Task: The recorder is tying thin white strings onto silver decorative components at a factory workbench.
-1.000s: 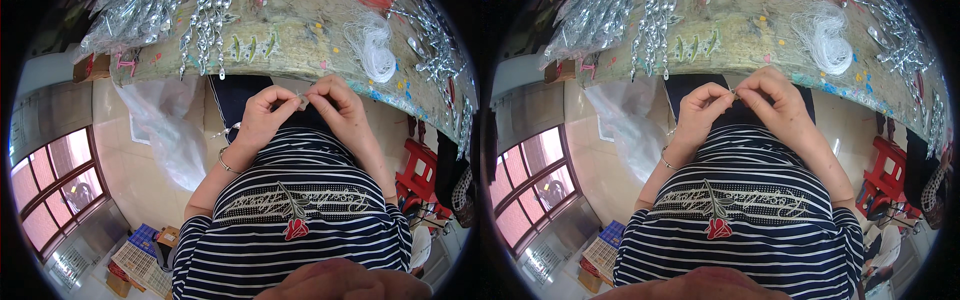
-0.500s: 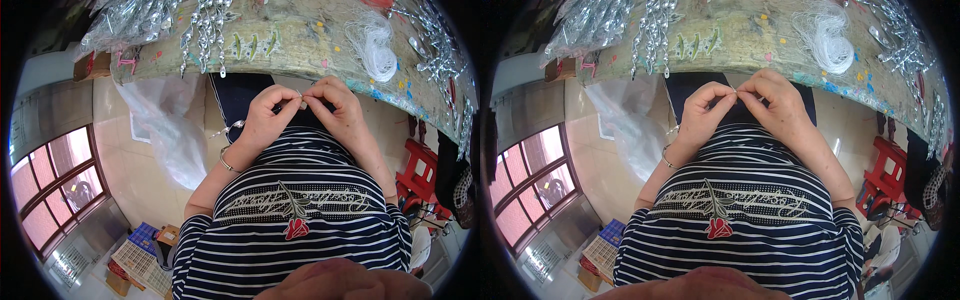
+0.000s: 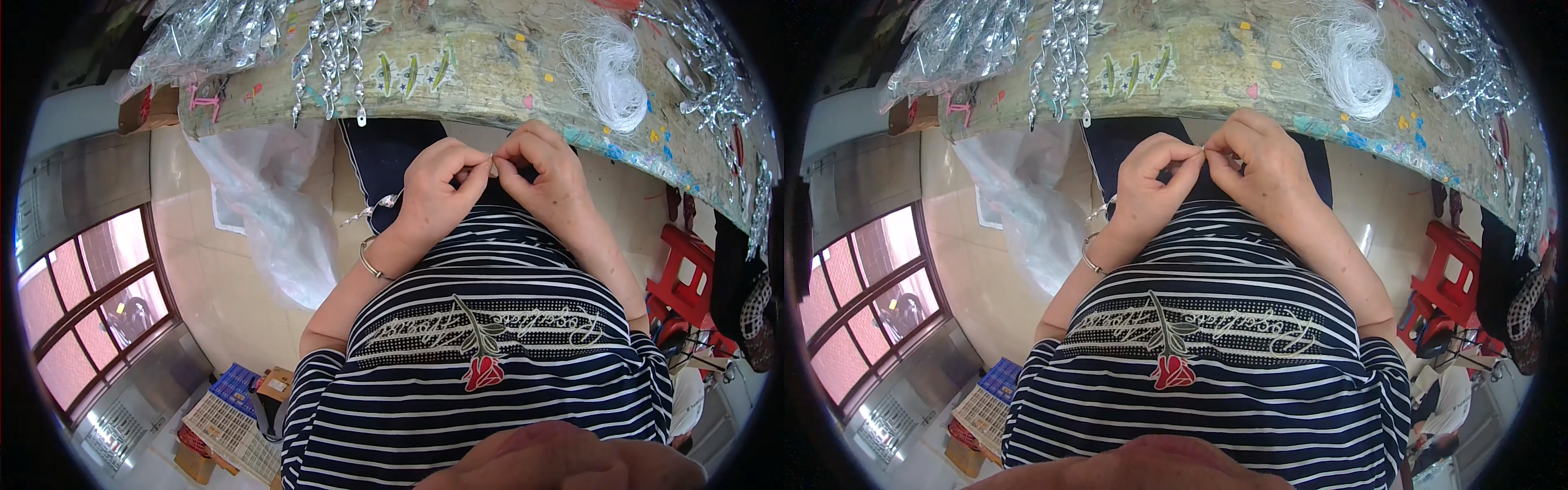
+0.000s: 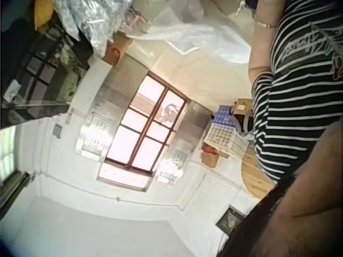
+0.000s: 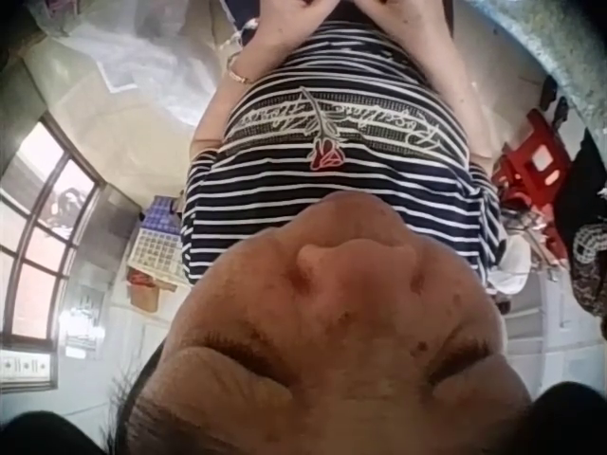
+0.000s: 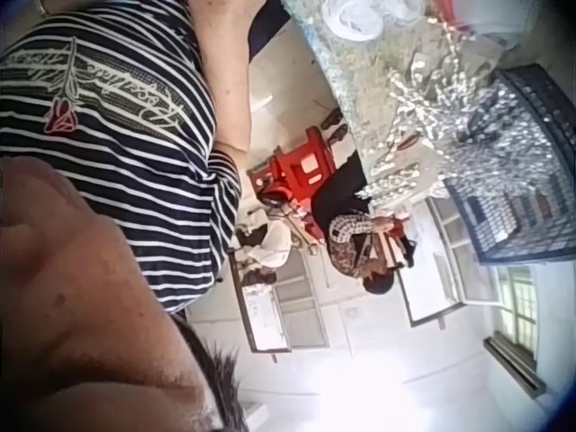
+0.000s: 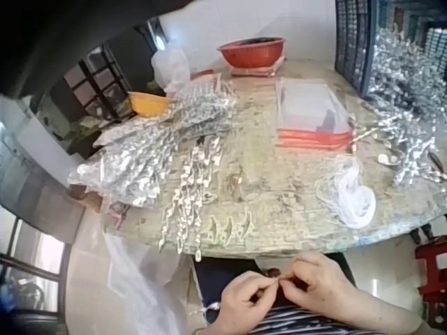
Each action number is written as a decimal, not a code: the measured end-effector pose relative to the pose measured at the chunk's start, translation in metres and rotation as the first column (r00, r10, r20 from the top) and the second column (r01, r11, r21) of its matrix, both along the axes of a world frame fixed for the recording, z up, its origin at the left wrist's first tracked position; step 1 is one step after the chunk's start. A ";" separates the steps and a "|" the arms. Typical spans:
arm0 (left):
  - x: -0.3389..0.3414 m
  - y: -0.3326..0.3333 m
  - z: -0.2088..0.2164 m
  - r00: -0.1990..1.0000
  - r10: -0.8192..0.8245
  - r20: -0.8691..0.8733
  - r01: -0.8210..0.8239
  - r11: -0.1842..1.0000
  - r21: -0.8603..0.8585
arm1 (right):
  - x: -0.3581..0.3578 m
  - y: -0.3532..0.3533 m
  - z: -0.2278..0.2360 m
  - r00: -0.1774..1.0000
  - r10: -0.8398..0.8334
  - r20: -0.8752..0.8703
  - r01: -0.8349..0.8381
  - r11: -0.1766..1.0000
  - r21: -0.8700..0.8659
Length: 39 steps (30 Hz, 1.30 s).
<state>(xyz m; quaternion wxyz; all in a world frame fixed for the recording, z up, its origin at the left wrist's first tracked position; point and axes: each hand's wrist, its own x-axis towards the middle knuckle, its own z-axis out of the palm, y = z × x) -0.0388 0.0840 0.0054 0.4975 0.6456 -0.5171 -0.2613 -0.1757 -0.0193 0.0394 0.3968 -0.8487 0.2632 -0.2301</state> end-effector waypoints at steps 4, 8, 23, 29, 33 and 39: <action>0.001 0.000 -0.002 0.944 0.032 -0.327 0.004 0.994 0.106 | 0.000 0.002 -0.001 0.999 -0.027 0.037 0.022 0.991 0.135; 0.001 0.001 0.004 0.792 0.097 -0.603 0.040 0.977 0.210 | -0.005 0.000 -0.001 1.000 -0.007 0.020 -0.001 0.927 0.376; 0.002 0.003 0.002 0.801 0.088 -0.592 0.035 0.981 0.193 | -0.011 0.000 -0.017 0.997 0.000 0.074 -0.048 0.756 0.653; 0.004 0.005 0.000 0.896 0.008 -0.444 0.071 0.984 0.161 | -0.008 0.001 -0.016 0.994 -0.076 0.077 -0.017 0.588 0.808; 0.004 0.004 -0.001 0.853 0.028 -0.521 0.071 0.983 0.169 | -0.006 0.002 -0.014 0.985 -0.127 0.117 -0.034 0.520 0.853; 0.004 0.004 0.004 0.835 0.052 -0.549 0.067 0.978 0.195 | -0.006 0.003 -0.012 0.983 -0.135 0.125 -0.037 0.517 0.855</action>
